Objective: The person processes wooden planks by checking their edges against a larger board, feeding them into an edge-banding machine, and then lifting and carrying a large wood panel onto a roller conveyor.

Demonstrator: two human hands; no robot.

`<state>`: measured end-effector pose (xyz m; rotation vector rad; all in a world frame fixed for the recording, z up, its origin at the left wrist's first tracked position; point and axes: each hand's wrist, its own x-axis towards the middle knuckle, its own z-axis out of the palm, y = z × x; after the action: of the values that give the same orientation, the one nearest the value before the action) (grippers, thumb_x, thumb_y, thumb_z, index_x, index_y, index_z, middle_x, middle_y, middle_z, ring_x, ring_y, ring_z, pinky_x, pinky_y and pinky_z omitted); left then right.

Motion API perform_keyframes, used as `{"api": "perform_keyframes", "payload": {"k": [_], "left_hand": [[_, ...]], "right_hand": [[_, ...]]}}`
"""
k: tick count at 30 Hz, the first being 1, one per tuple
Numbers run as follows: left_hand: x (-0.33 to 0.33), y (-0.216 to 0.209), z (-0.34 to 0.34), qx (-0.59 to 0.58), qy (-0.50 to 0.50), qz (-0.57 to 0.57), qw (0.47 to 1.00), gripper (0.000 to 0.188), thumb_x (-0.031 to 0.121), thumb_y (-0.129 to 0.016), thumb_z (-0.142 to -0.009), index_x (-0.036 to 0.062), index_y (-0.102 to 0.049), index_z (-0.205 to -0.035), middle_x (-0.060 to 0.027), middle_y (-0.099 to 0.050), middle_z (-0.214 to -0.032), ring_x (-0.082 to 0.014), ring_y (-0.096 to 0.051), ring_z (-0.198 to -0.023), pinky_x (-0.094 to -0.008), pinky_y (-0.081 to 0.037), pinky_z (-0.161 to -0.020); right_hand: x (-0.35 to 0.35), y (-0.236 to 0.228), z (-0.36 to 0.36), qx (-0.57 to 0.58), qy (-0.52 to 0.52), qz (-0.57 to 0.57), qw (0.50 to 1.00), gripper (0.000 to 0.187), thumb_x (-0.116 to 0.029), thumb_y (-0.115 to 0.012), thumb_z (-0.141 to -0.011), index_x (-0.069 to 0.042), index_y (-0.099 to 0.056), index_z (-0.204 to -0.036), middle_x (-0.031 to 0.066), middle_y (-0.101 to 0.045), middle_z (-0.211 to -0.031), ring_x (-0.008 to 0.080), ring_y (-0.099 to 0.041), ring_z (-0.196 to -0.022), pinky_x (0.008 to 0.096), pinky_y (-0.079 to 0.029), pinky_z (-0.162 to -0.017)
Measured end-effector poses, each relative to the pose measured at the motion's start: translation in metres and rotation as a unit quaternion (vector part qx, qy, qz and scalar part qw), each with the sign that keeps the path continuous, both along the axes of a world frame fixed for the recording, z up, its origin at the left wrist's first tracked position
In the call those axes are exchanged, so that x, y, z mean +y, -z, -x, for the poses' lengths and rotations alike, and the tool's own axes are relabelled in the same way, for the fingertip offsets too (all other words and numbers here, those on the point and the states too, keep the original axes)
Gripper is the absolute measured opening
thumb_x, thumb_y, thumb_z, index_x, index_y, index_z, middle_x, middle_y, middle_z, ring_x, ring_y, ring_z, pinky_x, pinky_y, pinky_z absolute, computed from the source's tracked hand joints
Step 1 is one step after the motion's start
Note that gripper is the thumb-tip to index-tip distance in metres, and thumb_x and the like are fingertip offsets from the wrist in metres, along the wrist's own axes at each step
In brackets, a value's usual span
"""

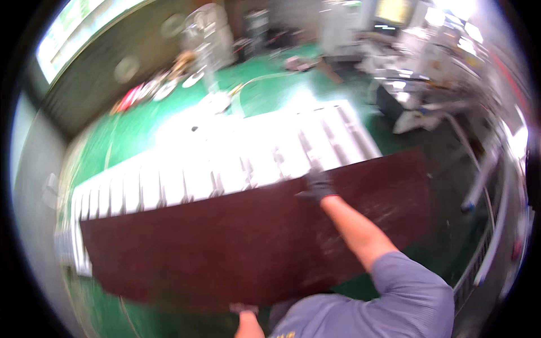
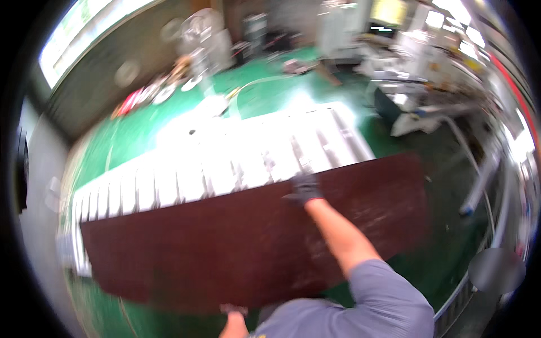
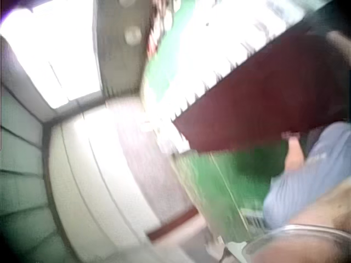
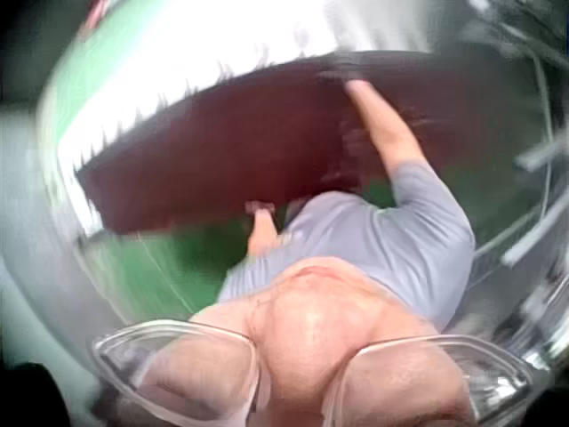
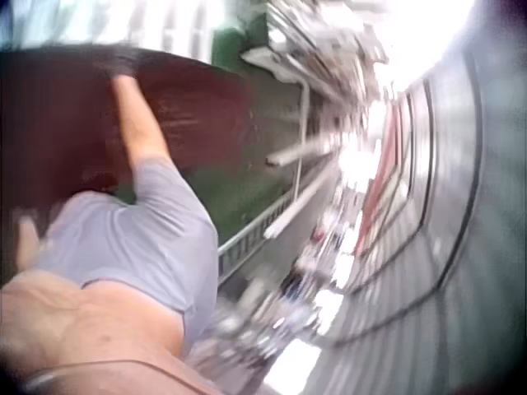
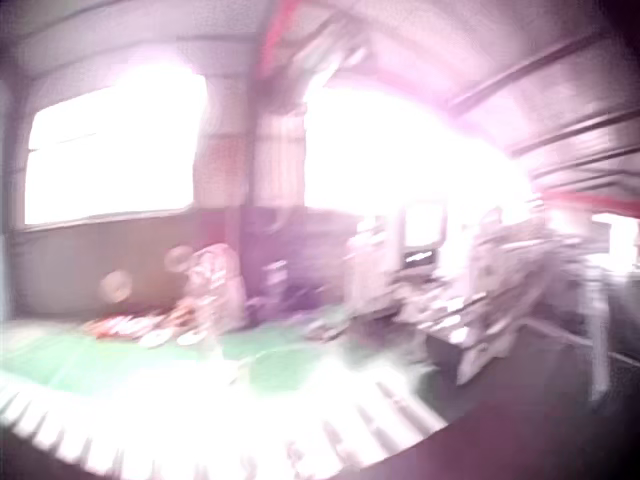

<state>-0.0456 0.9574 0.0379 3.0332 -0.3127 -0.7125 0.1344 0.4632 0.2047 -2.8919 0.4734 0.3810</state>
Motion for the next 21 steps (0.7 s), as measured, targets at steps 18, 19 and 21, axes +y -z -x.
{"api": "perform_keyframes", "payload": {"k": [18,19,21], "left_hand": [[-0.22,-0.055,-0.207,0.353,-0.228,0.547,0.724,0.064,0.052,-0.038,-0.091,0.0171,-0.031,-0.144,-0.004,-0.029,-0.149,-0.0226,-0.03,-0.136,-0.0378,-0.03,-0.109],[-0.228,-0.06,-0.201,0.361,-0.211,0.539,0.731,0.064,0.052,-0.038,-0.091,0.017,-0.031,-0.144,-0.0042,-0.029,-0.149,-0.0227,-0.03,-0.136,-0.0377,-0.03,-0.109],[-0.241,-0.066,-0.191,0.372,-0.18,0.528,0.741,0.064,0.051,-0.038,-0.091,0.0168,-0.031,-0.144,-0.0044,-0.03,-0.149,-0.0228,-0.03,-0.136,-0.0377,-0.03,-0.109]], "right_hand": [[0.061,-0.156,0.052,-0.154,-0.074,-0.03,0.985,0.059,-0.066,-0.058,-0.075,-0.007,-0.066,-0.072,0.0146,-0.064,-0.072,0.0335,-0.063,-0.069,0.043,-0.049,-0.062],[0.065,-0.17,0.074,-0.169,-0.079,-0.022,0.982,0.058,-0.065,-0.058,-0.075,-0.007,-0.065,-0.07,0.0143,-0.063,-0.07,0.0333,-0.063,-0.068,0.0425,-0.049,-0.061],[0.075,-0.191,0.124,-0.235,-0.09,-0.012,0.968,0.055,-0.062,-0.058,-0.076,-0.008,-0.063,-0.066,0.0137,-0.06,-0.066,0.0331,-0.062,-0.066,0.0419,-0.049,-0.059]]}}
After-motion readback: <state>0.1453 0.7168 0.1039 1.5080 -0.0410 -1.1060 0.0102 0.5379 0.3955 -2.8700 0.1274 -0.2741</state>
